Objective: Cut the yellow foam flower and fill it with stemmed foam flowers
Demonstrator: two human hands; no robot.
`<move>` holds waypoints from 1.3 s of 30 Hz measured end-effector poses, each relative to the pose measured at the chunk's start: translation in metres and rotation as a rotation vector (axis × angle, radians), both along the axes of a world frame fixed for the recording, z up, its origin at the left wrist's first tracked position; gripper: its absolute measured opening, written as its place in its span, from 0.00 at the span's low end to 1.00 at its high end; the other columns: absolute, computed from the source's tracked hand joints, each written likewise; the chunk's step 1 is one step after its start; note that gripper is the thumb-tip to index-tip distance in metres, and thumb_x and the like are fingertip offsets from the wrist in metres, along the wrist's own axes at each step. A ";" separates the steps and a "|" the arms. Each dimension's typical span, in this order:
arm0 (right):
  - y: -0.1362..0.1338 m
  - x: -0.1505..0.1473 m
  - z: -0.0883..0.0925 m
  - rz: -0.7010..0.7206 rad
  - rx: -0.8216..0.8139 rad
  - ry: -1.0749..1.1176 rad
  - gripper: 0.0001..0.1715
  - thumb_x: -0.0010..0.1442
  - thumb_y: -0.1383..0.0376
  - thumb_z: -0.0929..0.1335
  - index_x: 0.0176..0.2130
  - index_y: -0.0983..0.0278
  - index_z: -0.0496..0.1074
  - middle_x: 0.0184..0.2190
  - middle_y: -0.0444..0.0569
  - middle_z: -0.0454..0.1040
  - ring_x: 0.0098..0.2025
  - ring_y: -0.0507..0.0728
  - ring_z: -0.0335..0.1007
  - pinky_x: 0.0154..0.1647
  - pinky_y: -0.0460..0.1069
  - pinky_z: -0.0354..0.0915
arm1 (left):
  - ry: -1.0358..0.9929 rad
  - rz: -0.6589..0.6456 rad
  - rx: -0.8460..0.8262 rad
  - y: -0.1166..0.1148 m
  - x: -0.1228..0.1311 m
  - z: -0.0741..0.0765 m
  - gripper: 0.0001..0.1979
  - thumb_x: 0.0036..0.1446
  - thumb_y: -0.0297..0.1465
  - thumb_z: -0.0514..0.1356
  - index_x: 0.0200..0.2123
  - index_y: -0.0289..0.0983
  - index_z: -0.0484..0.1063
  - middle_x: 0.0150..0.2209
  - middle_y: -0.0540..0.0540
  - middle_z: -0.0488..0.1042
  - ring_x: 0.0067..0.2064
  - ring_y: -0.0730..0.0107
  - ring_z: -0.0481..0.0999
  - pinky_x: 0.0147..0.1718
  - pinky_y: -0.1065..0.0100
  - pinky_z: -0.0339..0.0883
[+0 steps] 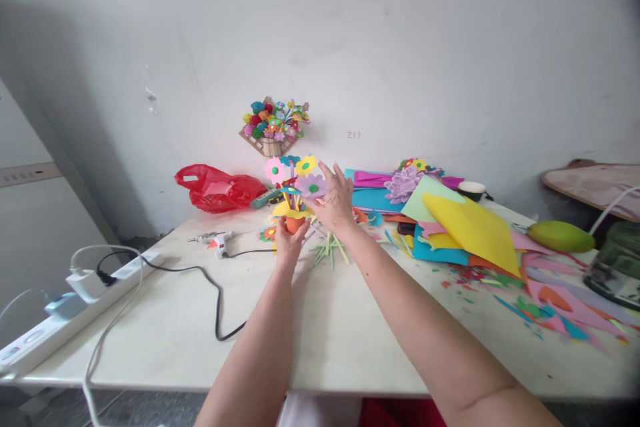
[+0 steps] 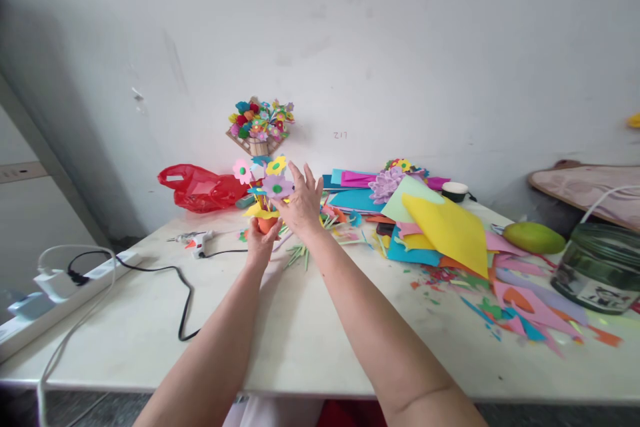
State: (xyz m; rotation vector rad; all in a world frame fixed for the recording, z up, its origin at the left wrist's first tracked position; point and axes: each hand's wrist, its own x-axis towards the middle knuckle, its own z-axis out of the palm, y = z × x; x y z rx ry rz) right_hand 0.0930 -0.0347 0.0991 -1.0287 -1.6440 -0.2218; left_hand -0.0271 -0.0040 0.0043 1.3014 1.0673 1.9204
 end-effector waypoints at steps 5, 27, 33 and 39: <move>0.002 -0.002 -0.003 -0.015 0.049 -0.049 0.07 0.53 0.60 0.70 0.32 0.60 0.76 0.64 0.49 0.55 0.66 0.67 0.43 0.62 0.70 0.41 | -0.006 -0.011 0.013 0.002 0.000 -0.001 0.25 0.37 0.41 0.68 0.36 0.37 0.63 0.28 0.52 0.70 0.24 0.77 0.67 0.22 0.73 0.63; 0.008 -0.005 -0.007 0.057 0.043 0.033 0.04 0.49 0.67 0.71 0.23 0.62 0.74 0.58 0.50 0.64 0.62 0.65 0.53 0.61 0.64 0.48 | -0.015 -0.010 0.048 -0.001 0.000 0.003 0.28 0.35 0.38 0.69 0.41 0.37 0.65 0.36 0.45 0.75 0.35 0.68 0.75 0.30 0.70 0.70; 0.005 0.002 -0.013 0.019 0.080 0.068 0.06 0.52 0.62 0.69 0.28 0.62 0.74 0.58 0.54 0.63 0.57 0.64 0.59 0.58 0.61 0.53 | -0.040 0.053 0.082 0.000 0.000 0.004 0.29 0.34 0.36 0.71 0.42 0.37 0.66 0.39 0.44 0.75 0.38 0.66 0.76 0.37 0.67 0.70; -0.011 0.009 -0.021 -0.046 0.232 0.095 0.16 0.58 0.62 0.63 0.45 0.62 0.70 0.51 0.56 0.67 0.54 0.63 0.60 0.55 0.58 0.53 | -0.007 0.148 0.097 0.001 -0.002 0.005 0.27 0.36 0.36 0.70 0.43 0.36 0.71 0.40 0.42 0.76 0.41 0.61 0.76 0.42 0.61 0.70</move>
